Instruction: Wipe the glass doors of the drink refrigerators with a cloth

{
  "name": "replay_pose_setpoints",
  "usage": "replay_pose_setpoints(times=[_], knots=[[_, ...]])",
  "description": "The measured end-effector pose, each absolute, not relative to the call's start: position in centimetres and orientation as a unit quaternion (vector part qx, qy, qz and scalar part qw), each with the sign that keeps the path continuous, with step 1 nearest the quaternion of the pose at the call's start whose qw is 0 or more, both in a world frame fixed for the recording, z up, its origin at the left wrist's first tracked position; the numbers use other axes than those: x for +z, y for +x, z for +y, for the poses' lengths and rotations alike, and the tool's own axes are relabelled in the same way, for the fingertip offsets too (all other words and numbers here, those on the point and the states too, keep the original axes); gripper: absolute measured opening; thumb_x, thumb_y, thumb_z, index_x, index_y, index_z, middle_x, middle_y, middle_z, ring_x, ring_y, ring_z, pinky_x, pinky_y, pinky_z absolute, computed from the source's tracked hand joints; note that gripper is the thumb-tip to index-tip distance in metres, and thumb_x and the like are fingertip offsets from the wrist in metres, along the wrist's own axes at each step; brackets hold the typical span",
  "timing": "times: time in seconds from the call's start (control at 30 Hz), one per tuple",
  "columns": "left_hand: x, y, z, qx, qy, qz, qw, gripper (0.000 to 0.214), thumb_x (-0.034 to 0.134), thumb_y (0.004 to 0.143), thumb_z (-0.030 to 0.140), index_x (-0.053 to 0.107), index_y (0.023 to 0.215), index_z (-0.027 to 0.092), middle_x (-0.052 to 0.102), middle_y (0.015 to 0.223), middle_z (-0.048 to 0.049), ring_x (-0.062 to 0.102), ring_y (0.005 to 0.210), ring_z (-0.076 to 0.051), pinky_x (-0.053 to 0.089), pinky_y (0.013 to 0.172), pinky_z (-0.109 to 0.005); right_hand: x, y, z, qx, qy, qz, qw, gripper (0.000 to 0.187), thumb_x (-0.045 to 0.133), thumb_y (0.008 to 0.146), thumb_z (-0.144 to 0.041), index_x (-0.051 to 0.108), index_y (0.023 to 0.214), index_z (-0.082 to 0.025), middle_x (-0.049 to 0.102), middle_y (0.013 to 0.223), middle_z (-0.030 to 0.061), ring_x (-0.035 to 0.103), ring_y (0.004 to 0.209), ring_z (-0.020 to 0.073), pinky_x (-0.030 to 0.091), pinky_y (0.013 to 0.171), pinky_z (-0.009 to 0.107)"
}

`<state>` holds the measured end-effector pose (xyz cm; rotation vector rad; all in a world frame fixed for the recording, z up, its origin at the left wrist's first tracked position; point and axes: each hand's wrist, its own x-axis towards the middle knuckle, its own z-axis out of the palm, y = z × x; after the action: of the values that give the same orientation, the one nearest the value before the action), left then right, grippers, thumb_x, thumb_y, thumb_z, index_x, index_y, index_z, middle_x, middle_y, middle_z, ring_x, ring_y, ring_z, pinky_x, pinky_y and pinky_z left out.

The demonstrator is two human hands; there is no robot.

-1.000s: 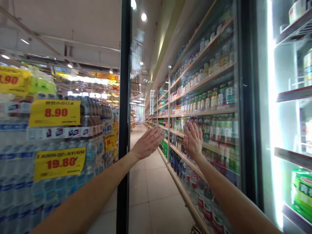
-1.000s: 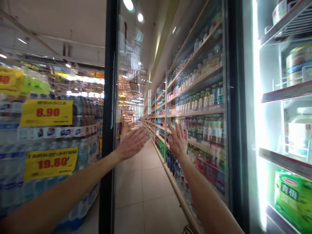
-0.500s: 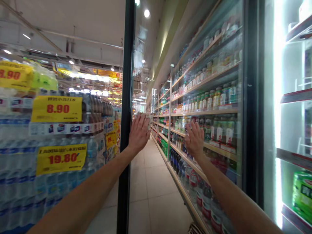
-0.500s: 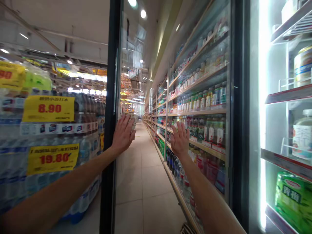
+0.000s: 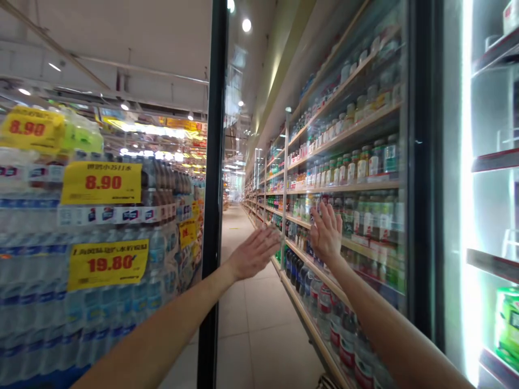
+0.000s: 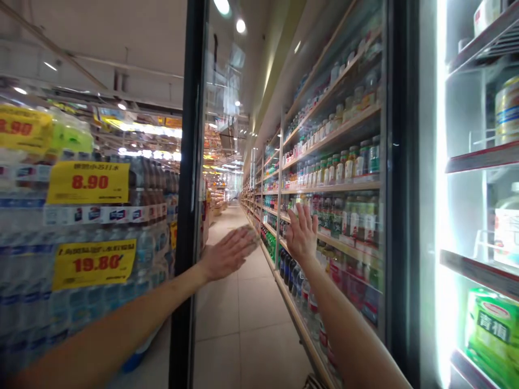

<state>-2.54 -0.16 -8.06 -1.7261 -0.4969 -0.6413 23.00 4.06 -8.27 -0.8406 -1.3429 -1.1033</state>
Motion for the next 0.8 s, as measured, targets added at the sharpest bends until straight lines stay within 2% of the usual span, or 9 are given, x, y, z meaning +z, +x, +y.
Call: replay_pose_setpoints(times=[0.07, 0.23, 0.3, 0.4, 0.47, 0.63, 0.8], knots=[[-7.8, -2.4, -0.1, -0.232, -0.753, -0.191, 0.585, 0.053, 0.042, 0.086, 0.025, 0.03, 0.137, 0.022, 0.031, 0.146, -0.0052, 0.016, 0.138, -0.02, 0.021, 0.112, -0.039, -8.3, 23.0, 4.1, -0.469, -0.354, -0.572, 0.572, 0.048, 0.036, 0.087, -0.026, 0.039, 0.135, -0.023, 0.039, 0.141, 0.0085, 0.026, 0.135, 0.0232, 0.02, 0.107, 0.046], [-5.2, -2.1, -0.1, -0.413, -0.655, -0.306, 0.554, 0.05, 0.041, 0.087, 0.026, 0.033, 0.135, 0.015, 0.034, 0.143, -0.0129, 0.01, 0.139, -0.023, 0.022, 0.11, -0.045, -8.3, 23.1, 4.2, -0.473, -0.348, -0.569, 0.576, 0.048, 0.036, 0.087, -0.027, 0.038, 0.135, -0.024, 0.038, 0.142, 0.008, 0.025, 0.135, 0.0234, 0.02, 0.108, 0.046], [-5.4, -1.9, -0.1, -0.38, -0.68, -0.272, 0.565, 0.049, 0.042, 0.087, 0.025, 0.033, 0.135, 0.015, 0.034, 0.143, -0.0119, 0.01, 0.139, -0.023, 0.022, 0.111, -0.044, -8.2, 23.0, 4.1, -0.474, -0.348, -0.568, 0.576, 0.046, 0.035, 0.088, -0.027, 0.04, 0.134, -0.023, 0.039, 0.141, 0.0087, 0.025, 0.135, 0.0232, 0.02, 0.108, 0.046], [-6.4, -1.4, -0.1, -0.267, -0.745, -0.182, 0.583, 0.047, 0.041, 0.087, 0.022, 0.036, 0.133, 0.02, 0.038, 0.141, -0.0064, 0.013, 0.138, -0.02, 0.023, 0.111, -0.04, -8.2, 22.9, 4.1, -0.473, -0.35, -0.568, 0.576, 0.044, 0.035, 0.089, -0.028, 0.043, 0.132, -0.022, 0.041, 0.139, 0.0094, 0.026, 0.135, 0.0225, 0.02, 0.108, 0.045], [-6.7, -1.0, 0.1, -0.292, -0.741, -0.197, 0.571, 0.047, 0.041, 0.087, 0.022, 0.035, 0.133, 0.019, 0.039, 0.141, -0.0081, 0.014, 0.138, -0.021, 0.025, 0.111, -0.041, -8.2, 23.0, 4.2, -0.469, -0.352, -0.568, 0.577, 0.043, 0.035, 0.089, -0.027, 0.043, 0.131, -0.022, 0.042, 0.139, 0.0092, 0.026, 0.135, 0.0223, 0.02, 0.108, 0.045], [-5.6, 0.7, 0.9, -0.383, -0.741, -0.212, 0.509, 0.061, 0.043, 0.087, 0.025, 0.015, 0.14, 0.012, 0.034, 0.142, -0.0164, 0.015, 0.138, -0.022, 0.029, 0.109, -0.044, -8.0, 23.0, 3.2, -0.439, -0.339, -0.583, 0.594, 0.042, 0.034, 0.089, -0.026, 0.045, 0.13, -0.023, 0.042, 0.139, 0.0087, 0.027, 0.134, 0.0236, 0.022, 0.107, 0.048], [-5.0, 1.7, 1.1, -0.408, -0.746, -0.205, 0.485, 0.069, 0.043, 0.087, 0.032, 0.004, 0.141, 0.012, 0.03, 0.143, -0.0199, 0.018, 0.137, -0.023, 0.032, 0.106, -0.043, -7.6, 21.0, 0.3, -0.373, -0.198, -0.685, 0.594, 0.044, 0.033, 0.088, -0.02, 0.043, 0.131, -0.02, 0.049, 0.132, 0.0106, 0.042, 0.125, 0.0195, 0.033, 0.105, 0.042]])
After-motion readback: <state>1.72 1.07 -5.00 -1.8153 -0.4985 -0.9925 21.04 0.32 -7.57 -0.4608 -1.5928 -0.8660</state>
